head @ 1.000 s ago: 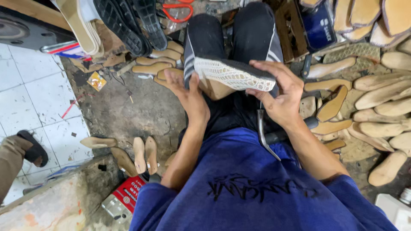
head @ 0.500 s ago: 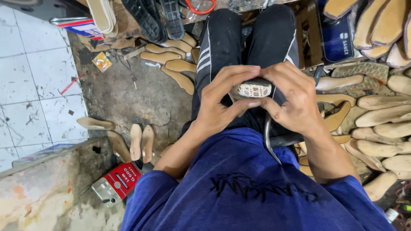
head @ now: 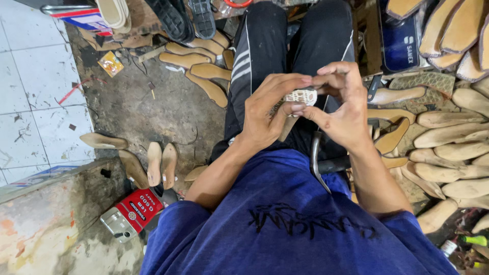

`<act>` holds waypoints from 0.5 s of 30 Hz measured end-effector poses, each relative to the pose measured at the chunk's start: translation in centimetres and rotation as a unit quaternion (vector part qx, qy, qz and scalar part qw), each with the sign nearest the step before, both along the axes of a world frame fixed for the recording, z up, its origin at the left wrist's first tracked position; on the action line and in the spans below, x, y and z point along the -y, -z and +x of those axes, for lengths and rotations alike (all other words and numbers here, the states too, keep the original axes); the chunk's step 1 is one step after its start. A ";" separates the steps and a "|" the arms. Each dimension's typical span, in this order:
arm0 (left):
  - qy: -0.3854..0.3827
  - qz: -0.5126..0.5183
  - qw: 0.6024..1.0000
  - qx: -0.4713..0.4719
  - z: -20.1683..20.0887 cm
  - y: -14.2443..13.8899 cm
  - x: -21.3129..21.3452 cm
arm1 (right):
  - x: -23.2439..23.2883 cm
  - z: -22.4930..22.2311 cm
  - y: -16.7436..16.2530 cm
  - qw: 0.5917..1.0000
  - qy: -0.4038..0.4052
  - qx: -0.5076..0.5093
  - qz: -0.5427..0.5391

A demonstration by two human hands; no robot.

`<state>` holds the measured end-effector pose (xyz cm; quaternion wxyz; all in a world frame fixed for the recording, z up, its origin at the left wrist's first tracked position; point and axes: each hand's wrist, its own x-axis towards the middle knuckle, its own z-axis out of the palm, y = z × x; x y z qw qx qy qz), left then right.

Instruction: The person aligns a black rubber sole with a shoe upper and presses it into place. They then use a curved metal tool to press and smooth the edges of the sole along the perimeter, ensuring a tight fit.

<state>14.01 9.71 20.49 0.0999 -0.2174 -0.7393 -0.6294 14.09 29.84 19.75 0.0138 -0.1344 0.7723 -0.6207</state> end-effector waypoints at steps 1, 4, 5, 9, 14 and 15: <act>-0.010 0.001 1.000 -0.003 -0.2 0.3 0.1 | 0.3 0.0 0.5 1.000 0.003 0.003 -0.017; -0.041 0.051 0.997 0.033 -0.9 1.0 1.2 | 1.0 0.5 2.0 0.999 -0.016 -0.001 -0.044; -0.050 0.075 0.995 0.049 -1.3 1.3 1.7 | 1.4 0.9 2.5 0.998 -0.038 -0.018 -0.036; -0.082 0.208 0.973 0.062 -2.6 2.5 3.2 | 2.7 2.4 4.1 0.989 -0.061 -0.098 0.090; 0.018 0.354 0.928 0.113 -3.6 3.3 3.6 | 2.7 3.7 4.8 0.961 0.092 -0.172 0.198; 0.041 0.362 0.923 0.125 -3.7 3.3 3.6 | 2.3 3.9 4.7 0.952 0.115 -0.204 0.196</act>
